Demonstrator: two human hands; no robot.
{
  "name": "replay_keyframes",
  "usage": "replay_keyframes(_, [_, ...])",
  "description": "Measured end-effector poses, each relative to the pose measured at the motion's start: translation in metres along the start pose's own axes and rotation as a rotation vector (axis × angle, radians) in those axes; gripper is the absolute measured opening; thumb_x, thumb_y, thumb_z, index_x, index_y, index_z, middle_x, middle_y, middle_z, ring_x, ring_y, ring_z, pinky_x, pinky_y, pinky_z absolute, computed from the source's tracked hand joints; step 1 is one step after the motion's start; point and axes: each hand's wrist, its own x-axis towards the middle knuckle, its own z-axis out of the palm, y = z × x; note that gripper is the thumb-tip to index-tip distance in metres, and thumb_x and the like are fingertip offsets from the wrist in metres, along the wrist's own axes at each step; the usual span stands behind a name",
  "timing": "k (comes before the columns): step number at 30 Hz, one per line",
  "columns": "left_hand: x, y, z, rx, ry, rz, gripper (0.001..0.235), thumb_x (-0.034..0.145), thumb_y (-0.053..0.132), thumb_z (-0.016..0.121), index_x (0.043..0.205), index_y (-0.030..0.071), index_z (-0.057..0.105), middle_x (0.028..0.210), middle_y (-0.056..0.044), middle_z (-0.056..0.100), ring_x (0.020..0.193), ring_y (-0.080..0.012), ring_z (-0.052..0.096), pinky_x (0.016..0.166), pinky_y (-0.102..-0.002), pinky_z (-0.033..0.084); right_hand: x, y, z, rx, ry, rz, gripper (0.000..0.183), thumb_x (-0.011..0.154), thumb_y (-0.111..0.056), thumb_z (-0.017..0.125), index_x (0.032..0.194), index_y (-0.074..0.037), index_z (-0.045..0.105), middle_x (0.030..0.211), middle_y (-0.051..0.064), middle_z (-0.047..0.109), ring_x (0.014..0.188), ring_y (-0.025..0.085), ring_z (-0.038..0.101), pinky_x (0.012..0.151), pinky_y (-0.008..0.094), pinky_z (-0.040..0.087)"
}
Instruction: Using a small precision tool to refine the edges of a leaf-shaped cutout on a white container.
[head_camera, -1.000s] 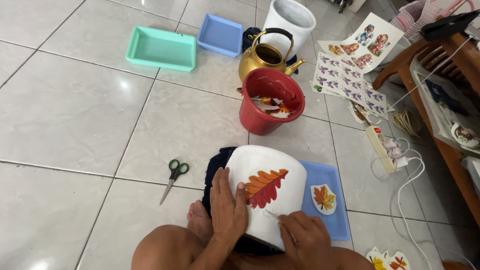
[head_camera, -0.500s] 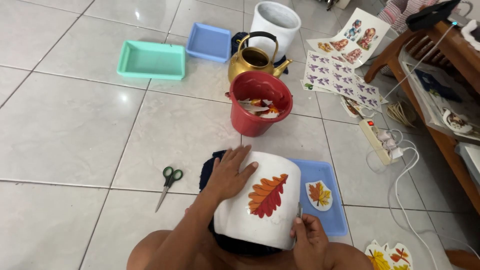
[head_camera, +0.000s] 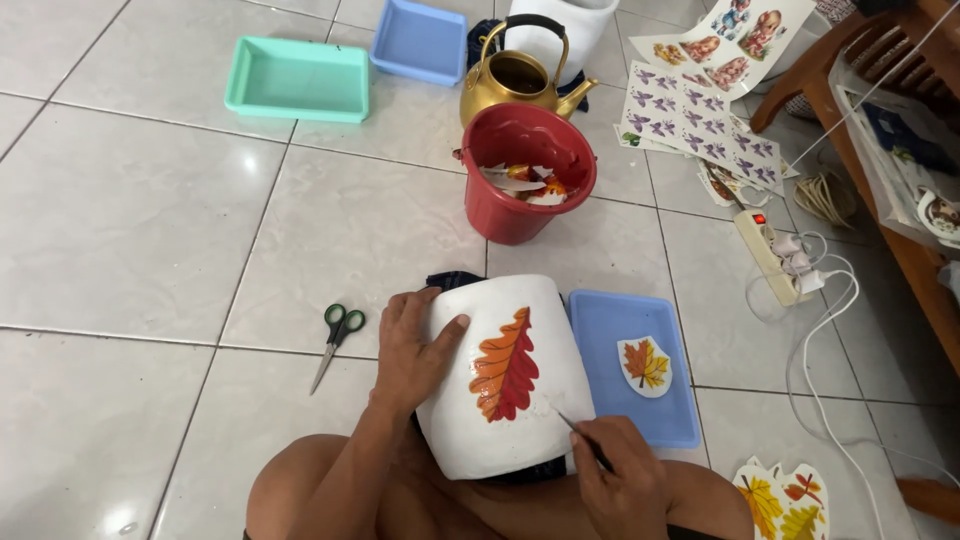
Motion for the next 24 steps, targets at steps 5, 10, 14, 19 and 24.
replay_keyframes(5, [-0.005, 0.011, -0.01, -0.157, -0.055, -0.219, 0.051, 0.079, 0.033, 0.073, 0.12, 0.007, 0.059, 0.114, -0.008, 0.053, 0.105, -0.0228, 0.058, 0.089, -0.035, 0.052, -0.001, -0.007, 0.004, -0.036, -0.023, -0.128, 0.014, 0.074, -0.001, 0.07, 0.087, -0.003, 0.071, 0.082, 0.003, 0.067, 0.055, 0.012, 0.057, 0.049, 0.022, 0.047])
replay_keyframes(10, [-0.007, 0.004, -0.007, -0.154, -0.042, -0.181, 0.053, 0.079, 0.035, 0.073, 0.123, 0.007, 0.061, 0.113, -0.009, 0.051, 0.104, -0.0224, 0.056, 0.088, -0.034, 0.051, 0.0, -0.009, 0.006, -0.069, -0.015, -0.154, 0.013, 0.073, -0.001, 0.071, 0.086, -0.002, 0.071, 0.082, 0.003, 0.066, 0.06, 0.015, 0.06, 0.055, 0.025, 0.05])
replay_keyframes(14, [-0.006, -0.002, -0.005, -0.13, -0.026, -0.137, 0.052, 0.08, 0.036, 0.073, 0.122, 0.008, 0.062, 0.111, -0.01, 0.05, 0.101, -0.0217, 0.054, 0.085, -0.033, 0.051, -0.001, -0.009, 0.006, -0.139, -0.035, -0.153, 0.013, 0.073, -0.003, 0.071, 0.086, -0.005, 0.072, 0.082, 0.001, 0.066, 0.058, 0.014, 0.058, 0.055, 0.026, 0.049])
replay_keyframes(19, [-0.007, 0.001, -0.006, -0.122, -0.031, -0.15, 0.054, 0.079, 0.039, 0.073, 0.121, 0.008, 0.062, 0.111, -0.01, 0.051, 0.103, -0.0229, 0.054, 0.088, -0.034, 0.05, -0.003, -0.008, 0.006, -0.182, -0.049, -0.176, 0.013, 0.073, -0.004, 0.071, 0.086, -0.006, 0.073, 0.082, -0.001, 0.065, 0.056, 0.015, 0.055, 0.058, 0.027, 0.047])
replay_keyframes(24, [-0.007, 0.005, -0.007, -0.131, -0.022, -0.176, 0.053, 0.078, 0.038, 0.074, 0.121, 0.009, 0.063, 0.112, -0.009, 0.051, 0.101, -0.0209, 0.055, 0.086, -0.032, 0.05, -0.006, -0.011, 0.002, -0.273, -0.108, -0.129, 0.012, 0.072, -0.007, 0.073, 0.083, -0.009, 0.074, 0.082, -0.002, 0.067, 0.055, 0.014, 0.057, 0.056, 0.027, 0.048])
